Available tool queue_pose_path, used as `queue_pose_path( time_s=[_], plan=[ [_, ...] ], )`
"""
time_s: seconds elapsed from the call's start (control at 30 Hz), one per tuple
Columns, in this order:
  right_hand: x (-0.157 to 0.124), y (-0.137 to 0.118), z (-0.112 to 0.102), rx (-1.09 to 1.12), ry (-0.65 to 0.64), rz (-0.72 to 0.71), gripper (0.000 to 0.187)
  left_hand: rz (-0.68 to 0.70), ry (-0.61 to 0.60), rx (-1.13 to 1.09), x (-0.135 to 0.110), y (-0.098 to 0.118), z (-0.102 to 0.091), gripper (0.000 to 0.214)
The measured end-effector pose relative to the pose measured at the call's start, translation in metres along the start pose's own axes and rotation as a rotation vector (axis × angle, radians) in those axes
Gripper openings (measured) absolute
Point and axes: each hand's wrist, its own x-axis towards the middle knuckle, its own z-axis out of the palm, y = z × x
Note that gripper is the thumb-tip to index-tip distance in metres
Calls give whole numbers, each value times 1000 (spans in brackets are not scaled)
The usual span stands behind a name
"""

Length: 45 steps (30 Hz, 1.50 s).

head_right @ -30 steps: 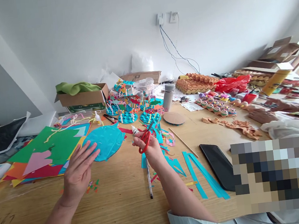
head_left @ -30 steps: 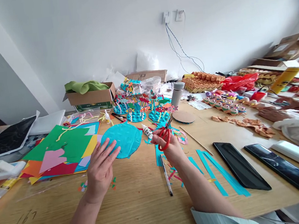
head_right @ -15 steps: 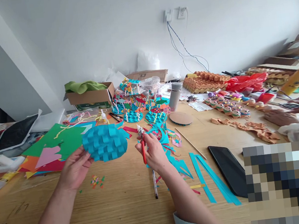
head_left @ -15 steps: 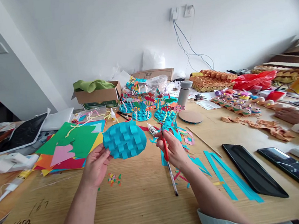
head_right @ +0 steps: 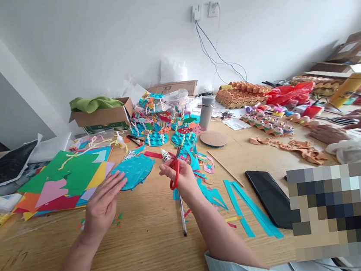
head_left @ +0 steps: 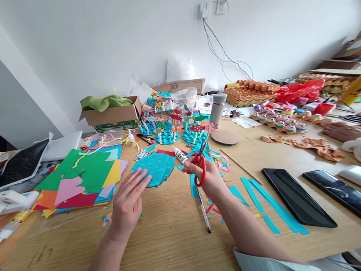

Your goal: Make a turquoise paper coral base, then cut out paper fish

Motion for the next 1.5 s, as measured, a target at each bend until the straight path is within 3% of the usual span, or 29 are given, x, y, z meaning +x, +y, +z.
queue_pose_path(
  time_s=[0.23,0.5,0.63,1.1,1.23,1.4,1.5],
  plan=[
    [6,4,-5,60,87,14,41,160,-26,123,-1,1,3,61],
    [1,4,1,-55,8,81,46,145,11,182,-2,4,5,59],
    [-4,1,7,-56,-44,86,38,133,-11,216,-3,9,7,54],
    [-2,8,4,135,60,108,35,238,-59,346,-4,18,14,63],
    [-3,4,3,117,115,36,34,148,17,311,-3,20,15,66],
    [-8,-1,4,-41,110,-102,32,-147,284,201,1,16,7,57],
    [-15,0,8,-168,60,-254,26,-223,395,200,4,14,-1,55]
  ],
)
